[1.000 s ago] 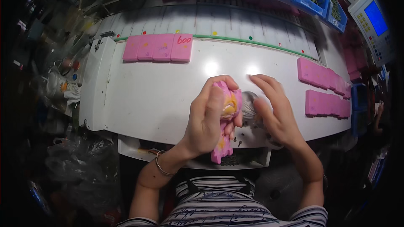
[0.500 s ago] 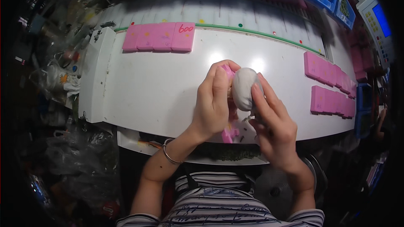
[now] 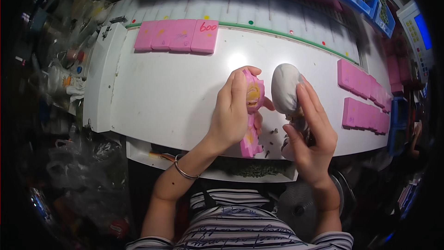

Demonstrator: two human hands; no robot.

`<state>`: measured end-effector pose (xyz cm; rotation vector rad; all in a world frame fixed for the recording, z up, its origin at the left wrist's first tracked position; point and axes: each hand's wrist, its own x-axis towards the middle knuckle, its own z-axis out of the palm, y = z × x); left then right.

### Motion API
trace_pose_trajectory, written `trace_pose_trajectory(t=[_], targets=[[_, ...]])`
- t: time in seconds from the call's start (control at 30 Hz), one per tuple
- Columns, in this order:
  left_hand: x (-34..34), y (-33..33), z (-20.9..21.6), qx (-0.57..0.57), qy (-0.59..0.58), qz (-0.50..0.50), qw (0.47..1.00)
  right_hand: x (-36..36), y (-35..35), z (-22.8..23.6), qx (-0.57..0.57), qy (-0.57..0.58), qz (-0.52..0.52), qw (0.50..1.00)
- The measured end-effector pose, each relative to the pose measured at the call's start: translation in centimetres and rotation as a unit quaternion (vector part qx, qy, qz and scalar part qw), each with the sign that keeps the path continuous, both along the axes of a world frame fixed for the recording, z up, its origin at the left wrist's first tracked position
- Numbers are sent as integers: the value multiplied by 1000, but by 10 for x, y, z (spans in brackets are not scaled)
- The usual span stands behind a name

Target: The recorder is shown assembling small, colorful components into a pink mold or fixture, possibly for industrial parts or toys.

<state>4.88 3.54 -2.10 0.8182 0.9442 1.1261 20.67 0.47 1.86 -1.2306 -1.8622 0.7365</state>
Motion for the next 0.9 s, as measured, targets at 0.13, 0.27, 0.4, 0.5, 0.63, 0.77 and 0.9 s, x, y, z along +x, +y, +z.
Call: trace_pose_trajectory(t=[0.13,0.27,0.4,0.5,0.63,0.77,0.9], targets=[[3,-1,0,5,11,19,1000,-9,-4,-8,-9,-64,29,998],[-2,-3,2,-40,-63,-4,997,-6,-4,-2,24,-58,25,998],[7,1,-28,168,139,85,972,-11,-15,-19,188,-147,29,971],[-2,-8,0,-93,-20,-37,995,-9,-13,-5,66,-122,17,990],[-4,-3,-6,-107,-37,-54,992,-5,-13,-22,204,-196,33,958],[6,-2,-30,111,65,60,990,-6,-13,-19,144,-171,45,974],[-1,-7,-11,133,5,86,987,2,-19,6,15,-75,4,997]])
